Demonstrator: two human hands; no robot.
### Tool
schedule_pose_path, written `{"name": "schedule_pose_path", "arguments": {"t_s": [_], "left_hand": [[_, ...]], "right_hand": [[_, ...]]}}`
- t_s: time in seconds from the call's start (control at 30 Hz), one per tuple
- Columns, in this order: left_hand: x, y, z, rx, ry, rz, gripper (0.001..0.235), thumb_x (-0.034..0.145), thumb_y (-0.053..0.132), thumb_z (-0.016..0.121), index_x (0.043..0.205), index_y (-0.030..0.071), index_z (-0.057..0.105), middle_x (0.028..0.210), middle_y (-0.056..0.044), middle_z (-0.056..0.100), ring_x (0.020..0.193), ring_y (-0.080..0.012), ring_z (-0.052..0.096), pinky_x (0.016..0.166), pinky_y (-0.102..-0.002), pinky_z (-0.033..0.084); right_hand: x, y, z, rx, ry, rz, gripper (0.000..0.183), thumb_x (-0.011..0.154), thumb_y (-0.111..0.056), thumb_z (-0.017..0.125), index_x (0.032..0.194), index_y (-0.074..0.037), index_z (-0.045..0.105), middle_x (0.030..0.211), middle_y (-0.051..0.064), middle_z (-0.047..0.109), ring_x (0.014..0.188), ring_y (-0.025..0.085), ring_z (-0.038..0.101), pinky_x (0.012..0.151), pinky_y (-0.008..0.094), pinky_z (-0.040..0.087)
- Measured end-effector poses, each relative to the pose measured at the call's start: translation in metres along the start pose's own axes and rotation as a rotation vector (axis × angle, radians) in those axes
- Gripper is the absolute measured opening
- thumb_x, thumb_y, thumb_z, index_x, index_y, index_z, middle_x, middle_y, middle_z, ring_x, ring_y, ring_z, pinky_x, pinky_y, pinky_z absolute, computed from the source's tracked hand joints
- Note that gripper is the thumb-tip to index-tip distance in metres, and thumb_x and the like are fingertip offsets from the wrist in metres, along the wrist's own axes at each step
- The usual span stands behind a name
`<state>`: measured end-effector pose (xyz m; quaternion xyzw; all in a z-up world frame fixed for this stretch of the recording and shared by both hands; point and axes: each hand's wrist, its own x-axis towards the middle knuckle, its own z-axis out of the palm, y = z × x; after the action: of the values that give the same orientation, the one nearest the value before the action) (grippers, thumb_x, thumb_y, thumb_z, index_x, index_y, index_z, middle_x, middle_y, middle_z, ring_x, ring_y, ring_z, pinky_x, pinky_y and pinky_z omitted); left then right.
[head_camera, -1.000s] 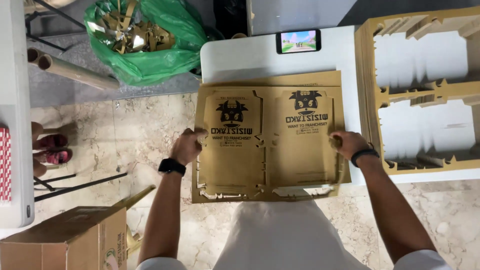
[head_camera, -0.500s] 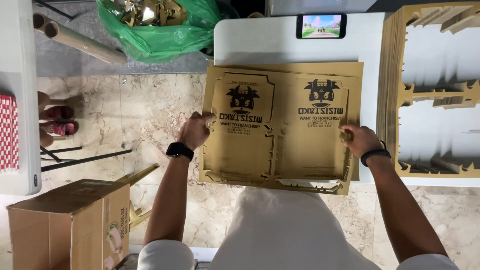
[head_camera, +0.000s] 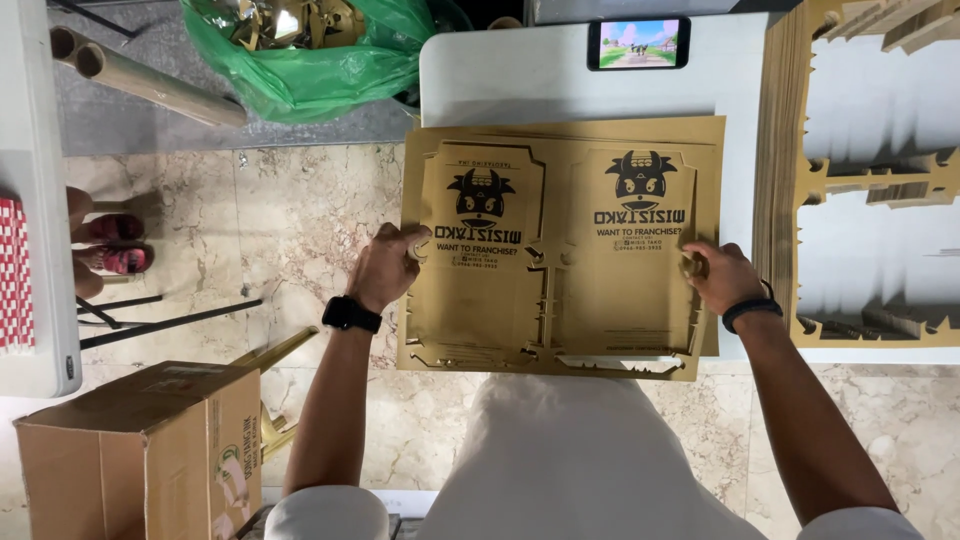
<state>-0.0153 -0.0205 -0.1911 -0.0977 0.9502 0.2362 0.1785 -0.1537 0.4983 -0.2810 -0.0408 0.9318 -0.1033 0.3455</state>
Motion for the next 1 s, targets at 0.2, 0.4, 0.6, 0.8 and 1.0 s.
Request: {"name": "schedule_pose_path", "arguments": {"t_s": [0.2,0.4,0.6,0.8,1.0], "left_hand": [[-0.035,0.072,-0.063,-0.079,0.004,0.050,0.055,0.084,0.000,0.066,0.135,0.021,0.067,0.108,-0.025,0.062,0.080,-0.0421,0.074,0.072,-0.046,0.065],[-0.067,0.142,-0.117,-0.047,0.014,0.144,0.046,0.084,-0.005,0.067,0.128,0.010,0.070,0.114,-0.032,0.061,0.078,-0.0427,0.076,0.068,-0.047,0.066],[-0.085,0.171,-0.135,-0.006,0.074,0.234,0.045,0.083,-0.008,0.068,0.124,0.008,0.072,0.110,-0.029,0.063,0.069,-0.0375,0.076,0.057,-0.039,0.069],[-0.096,0.187,-0.146,-0.004,0.095,0.271,0.047,0.082,-0.010,0.066,0.125,0.009,0.072,0.105,-0.026,0.064,0.065,-0.0350,0.076,0.057,-0.041,0.069],[-0.097,0.192,-0.146,-0.004,0.105,0.296,0.048,0.081,-0.009,0.065,0.125,0.009,0.071,0.102,-0.023,0.063,0.064,-0.0381,0.076,0.057,-0.047,0.069]], "right_hand": [[-0.044,-0.067,-0.017,-0.130,0.113,-0.028,0.077,0.088,-0.029,0.077,0.155,-0.039,0.042,0.151,0.024,0.036,0.136,0.050,0.049,0.106,0.058,0.050],[-0.020,-0.149,0.064,-0.132,0.420,-0.604,0.025,0.090,-0.033,0.075,0.113,-0.026,0.071,0.108,0.005,0.064,0.107,0.027,0.068,0.093,0.040,0.058],[-0.001,-0.186,0.100,-0.107,0.418,-0.737,0.022,0.087,-0.031,0.080,0.103,-0.021,0.069,0.097,0.002,0.057,0.095,0.024,0.067,0.083,0.039,0.057],[0.006,-0.191,0.112,-0.136,0.533,-0.772,0.020,0.090,-0.030,0.077,0.104,-0.021,0.065,0.090,0.000,0.059,0.086,0.021,0.069,0.080,0.036,0.058],[0.006,-0.190,0.118,-0.086,0.667,-0.797,0.013,0.089,-0.021,0.073,0.100,-0.020,0.065,0.081,-0.001,0.060,0.073,0.020,0.069,0.072,0.034,0.058]]}}
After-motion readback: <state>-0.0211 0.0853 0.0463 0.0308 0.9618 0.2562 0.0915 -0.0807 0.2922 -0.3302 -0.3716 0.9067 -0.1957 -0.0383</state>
